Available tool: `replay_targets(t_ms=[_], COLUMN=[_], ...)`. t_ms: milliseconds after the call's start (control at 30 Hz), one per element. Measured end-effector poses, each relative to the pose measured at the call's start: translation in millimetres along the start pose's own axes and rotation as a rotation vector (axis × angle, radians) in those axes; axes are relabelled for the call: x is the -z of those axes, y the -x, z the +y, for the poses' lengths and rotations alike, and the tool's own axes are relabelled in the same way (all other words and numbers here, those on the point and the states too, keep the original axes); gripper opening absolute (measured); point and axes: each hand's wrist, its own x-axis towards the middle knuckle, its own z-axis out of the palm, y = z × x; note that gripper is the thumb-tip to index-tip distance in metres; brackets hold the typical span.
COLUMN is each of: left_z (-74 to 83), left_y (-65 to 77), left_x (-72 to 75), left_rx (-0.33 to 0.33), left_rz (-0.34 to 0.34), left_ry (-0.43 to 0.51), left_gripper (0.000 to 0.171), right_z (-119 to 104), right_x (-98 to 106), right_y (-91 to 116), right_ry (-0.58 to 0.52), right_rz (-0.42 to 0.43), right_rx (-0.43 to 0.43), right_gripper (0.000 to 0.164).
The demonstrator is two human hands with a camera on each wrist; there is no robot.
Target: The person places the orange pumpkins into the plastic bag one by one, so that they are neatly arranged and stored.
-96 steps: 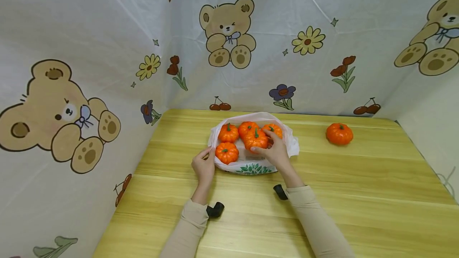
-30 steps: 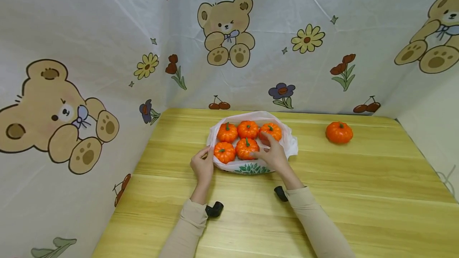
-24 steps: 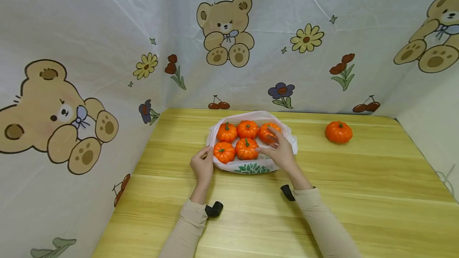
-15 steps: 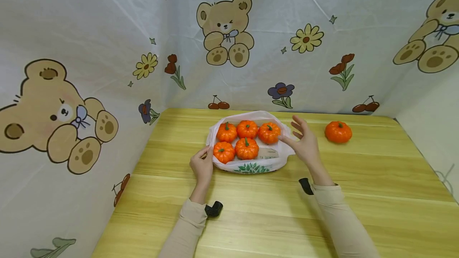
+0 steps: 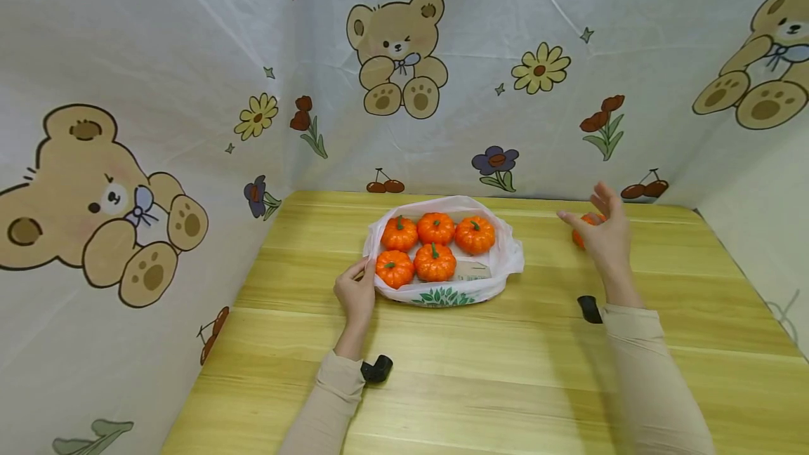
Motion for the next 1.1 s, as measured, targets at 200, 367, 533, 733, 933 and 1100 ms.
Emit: replay_targets(t_ms=[200,367,533,733,933,1100], left_z=[-0.6,0.3,0.9,-0.2,-0.1,1.3], left_y=[-0.5,-0.3,0.4,0.4,0.4,1.2], left_x=[0.0,0.2,0.4,0.5,0.9,1.3], left_rx=[-0.002,-0.009,-0.021,-0.031,-0.033,-0.038], left_rz=[0.000,0.004,0.007,0.009,0.002,0.002], left_ry=[0.001,0.002,-0.011,-0.016,-0.009,-0.011], left_gripper=[0.016,0.015,0.014,0.014,0.014,0.014], right_z=[19,31,44,64,81,91], right_x=[19,28,32,33,32,31], right_y=[-17,-25,-30,-36,-41,-44], right_ry=[-0.049,-0.048,-0.010,0.019,0.011,0.037], right_rz=[0.092,0.115,0.107,0.066,0.060,0.042], right_rx=[-0.088,-0.158,-0.228,-0.286,-0.329,-0.322], right_gripper=[0.083,0.086,0.090,0.091,0.093,0.093])
